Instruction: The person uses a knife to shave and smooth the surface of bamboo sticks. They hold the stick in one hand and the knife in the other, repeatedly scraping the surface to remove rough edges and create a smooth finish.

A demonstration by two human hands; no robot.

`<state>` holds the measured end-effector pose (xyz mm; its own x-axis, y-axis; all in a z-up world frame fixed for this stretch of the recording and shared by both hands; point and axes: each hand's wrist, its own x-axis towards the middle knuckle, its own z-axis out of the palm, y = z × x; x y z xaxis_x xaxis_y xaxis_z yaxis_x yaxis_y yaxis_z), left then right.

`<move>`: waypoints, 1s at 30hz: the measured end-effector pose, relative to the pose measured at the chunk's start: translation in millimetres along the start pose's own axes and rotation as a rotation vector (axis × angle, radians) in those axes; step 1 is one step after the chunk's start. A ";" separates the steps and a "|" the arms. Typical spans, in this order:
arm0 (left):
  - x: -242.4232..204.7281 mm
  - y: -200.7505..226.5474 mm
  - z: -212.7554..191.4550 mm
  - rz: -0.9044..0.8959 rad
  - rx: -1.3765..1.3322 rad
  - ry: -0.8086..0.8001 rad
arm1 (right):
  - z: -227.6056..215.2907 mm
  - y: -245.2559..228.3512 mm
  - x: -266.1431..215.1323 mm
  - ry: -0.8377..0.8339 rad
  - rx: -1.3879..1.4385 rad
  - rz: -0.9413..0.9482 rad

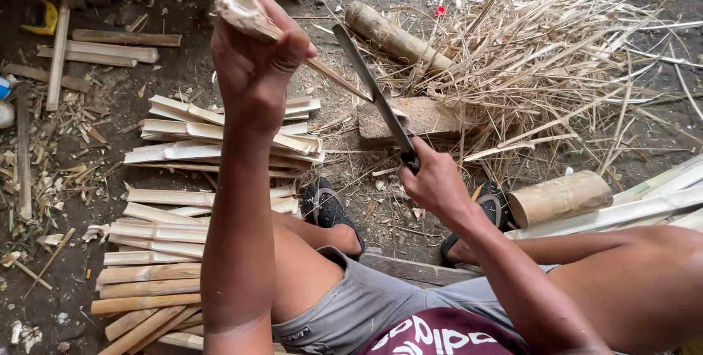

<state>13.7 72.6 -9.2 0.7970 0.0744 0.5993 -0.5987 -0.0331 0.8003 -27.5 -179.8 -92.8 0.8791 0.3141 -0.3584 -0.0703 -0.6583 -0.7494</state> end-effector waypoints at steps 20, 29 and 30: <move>6.4 -17.6 17.0 0.041 -0.008 0.198 | 21.9 88.6 50.0 -0.014 -0.038 0.085; 0.0 -12.5 35.8 0.071 0.128 0.340 | -1.5 -6.8 6.6 0.072 -0.002 -0.005; 0.5 -14.5 34.9 0.062 0.112 0.341 | -0.3 -1.0 9.8 0.077 0.008 -0.056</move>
<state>25.5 38.3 -19.8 0.6757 0.3965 0.6215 -0.6177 -0.1556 0.7709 -18.7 -176.3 -95.5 0.9154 0.2964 -0.2723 -0.0239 -0.6354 -0.7718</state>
